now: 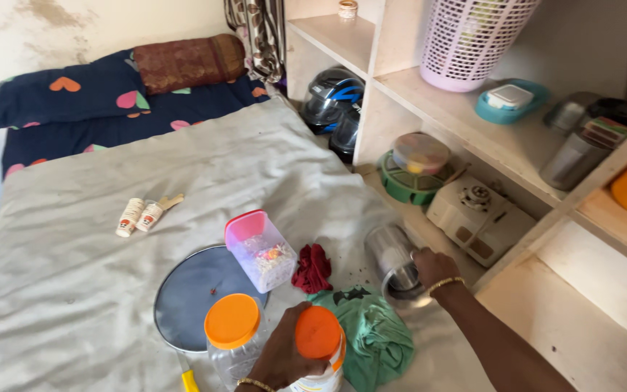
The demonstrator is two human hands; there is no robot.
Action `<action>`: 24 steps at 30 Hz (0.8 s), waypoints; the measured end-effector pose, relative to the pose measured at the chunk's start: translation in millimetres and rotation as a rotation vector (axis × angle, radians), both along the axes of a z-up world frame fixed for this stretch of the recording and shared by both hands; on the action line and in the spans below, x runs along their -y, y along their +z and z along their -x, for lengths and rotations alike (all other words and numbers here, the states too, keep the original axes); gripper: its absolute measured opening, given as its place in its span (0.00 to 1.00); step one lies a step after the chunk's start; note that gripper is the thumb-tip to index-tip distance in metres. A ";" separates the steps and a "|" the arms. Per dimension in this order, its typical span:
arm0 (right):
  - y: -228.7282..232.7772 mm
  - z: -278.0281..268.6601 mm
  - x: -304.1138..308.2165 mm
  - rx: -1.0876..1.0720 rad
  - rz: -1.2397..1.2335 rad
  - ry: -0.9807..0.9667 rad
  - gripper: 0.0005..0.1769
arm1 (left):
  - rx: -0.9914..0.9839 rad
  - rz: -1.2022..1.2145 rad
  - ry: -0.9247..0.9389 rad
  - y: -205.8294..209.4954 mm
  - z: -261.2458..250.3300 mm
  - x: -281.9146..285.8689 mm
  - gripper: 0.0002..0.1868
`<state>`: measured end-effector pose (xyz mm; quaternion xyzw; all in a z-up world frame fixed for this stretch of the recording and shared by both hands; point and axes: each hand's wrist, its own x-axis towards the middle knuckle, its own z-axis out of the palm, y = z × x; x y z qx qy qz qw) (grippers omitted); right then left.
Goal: The person removes several containers from a wooden shelf, wipes the shelf surface with a cloth, and then places the containers back. The person also wipes the containers with a cloth before returning them to the shelf.
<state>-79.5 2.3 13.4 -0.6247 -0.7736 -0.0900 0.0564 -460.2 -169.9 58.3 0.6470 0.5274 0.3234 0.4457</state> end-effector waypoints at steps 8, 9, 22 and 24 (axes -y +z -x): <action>-25.4 -18.2 31.6 0.015 0.088 -0.180 0.12 | 0.014 0.022 -0.024 -10.2 -8.7 -9.0 0.62; -23.7 -12.5 37.0 -0.139 -0.059 0.012 0.14 | 0.000 0.017 -0.026 -11.6 -11.1 -11.9 0.63; -80.6 96.5 142.0 -0.476 0.543 -0.074 0.27 | -0.043 -0.203 -0.135 -24.8 -6.1 -15.8 0.66; -69.0 94.8 142.6 -0.675 0.413 -0.120 0.21 | -0.017 -0.172 -0.107 -23.4 -7.2 -9.5 0.66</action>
